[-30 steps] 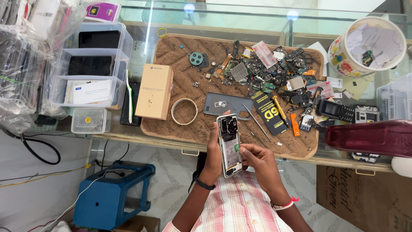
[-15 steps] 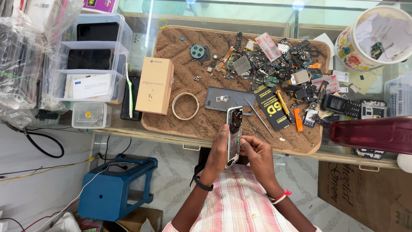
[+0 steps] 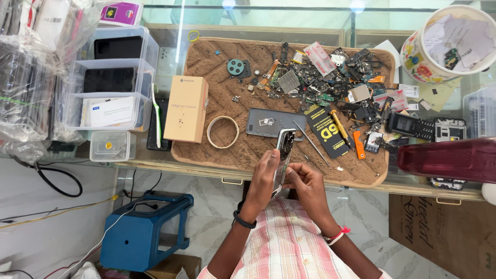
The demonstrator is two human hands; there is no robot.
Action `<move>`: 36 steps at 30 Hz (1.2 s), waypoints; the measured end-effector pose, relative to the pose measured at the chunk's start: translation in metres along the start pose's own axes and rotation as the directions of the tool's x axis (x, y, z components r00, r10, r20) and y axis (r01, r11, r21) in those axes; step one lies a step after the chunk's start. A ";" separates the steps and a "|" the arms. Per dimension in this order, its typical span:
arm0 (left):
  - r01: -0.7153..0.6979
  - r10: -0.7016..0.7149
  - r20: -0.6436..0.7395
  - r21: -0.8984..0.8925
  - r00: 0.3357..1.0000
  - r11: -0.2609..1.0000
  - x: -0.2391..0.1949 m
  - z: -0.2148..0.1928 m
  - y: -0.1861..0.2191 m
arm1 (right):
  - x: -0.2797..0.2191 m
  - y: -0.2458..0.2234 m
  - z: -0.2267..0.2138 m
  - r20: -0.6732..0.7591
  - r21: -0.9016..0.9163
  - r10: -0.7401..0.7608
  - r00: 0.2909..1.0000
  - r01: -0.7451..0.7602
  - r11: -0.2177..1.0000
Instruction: The person disassembles a smartphone, removes the back cover, and uses a metal tool to pry and separate internal components. They handle the battery and motherboard, then reassemble the device and test the screen.
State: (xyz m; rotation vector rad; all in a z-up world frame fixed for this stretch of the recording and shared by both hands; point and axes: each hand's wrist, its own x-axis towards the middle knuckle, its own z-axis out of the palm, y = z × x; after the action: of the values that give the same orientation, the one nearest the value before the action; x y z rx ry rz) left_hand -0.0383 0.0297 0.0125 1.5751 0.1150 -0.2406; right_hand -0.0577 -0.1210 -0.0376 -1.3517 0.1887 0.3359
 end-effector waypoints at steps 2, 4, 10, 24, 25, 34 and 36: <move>-0.031 0.031 0.010 0.025 0.999 0.999 0.002 -0.001 0.003 | 0.000 -0.002 0.002 -0.017 -0.025 -0.043 0.999 0.043 0.999; -0.054 0.053 0.010 0.092 0.999 0.994 0.003 0.000 0.006 | -0.001 -0.003 0.007 -0.041 -0.051 -0.069 0.997 0.067 0.996; -0.087 0.080 0.039 0.260 0.996 0.962 0.008 -0.001 0.013 | -0.003 -0.009 0.012 -0.098 -0.334 -0.144 0.985 0.104 0.937; 0.023 -0.092 0.184 0.347 0.979 0.938 0.019 -0.027 0.033 | 0.012 -0.045 -0.048 0.188 -0.865 -0.513 0.838 0.389 0.317; 0.035 -0.114 0.197 0.370 0.974 0.929 0.020 -0.026 0.037 | 0.012 -0.046 -0.046 0.199 -0.881 -0.510 0.837 0.381 0.281; -0.113 -0.040 0.296 0.483 0.954 0.869 0.014 -0.024 0.063 | 0.022 -0.044 -0.039 0.300 -0.933 -0.465 0.833 0.358 0.040; -0.176 0.022 0.335 0.437 0.942 0.882 0.011 -0.024 0.069 | 0.023 -0.044 -0.039 0.285 -0.940 -0.444 0.849 0.339 0.045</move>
State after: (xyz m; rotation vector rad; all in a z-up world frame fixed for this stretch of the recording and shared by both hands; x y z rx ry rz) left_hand -0.0098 0.0512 0.0775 1.9866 -0.3036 -0.4667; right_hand -0.0185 -0.1645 -0.0125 -2.7016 -0.4838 -0.1856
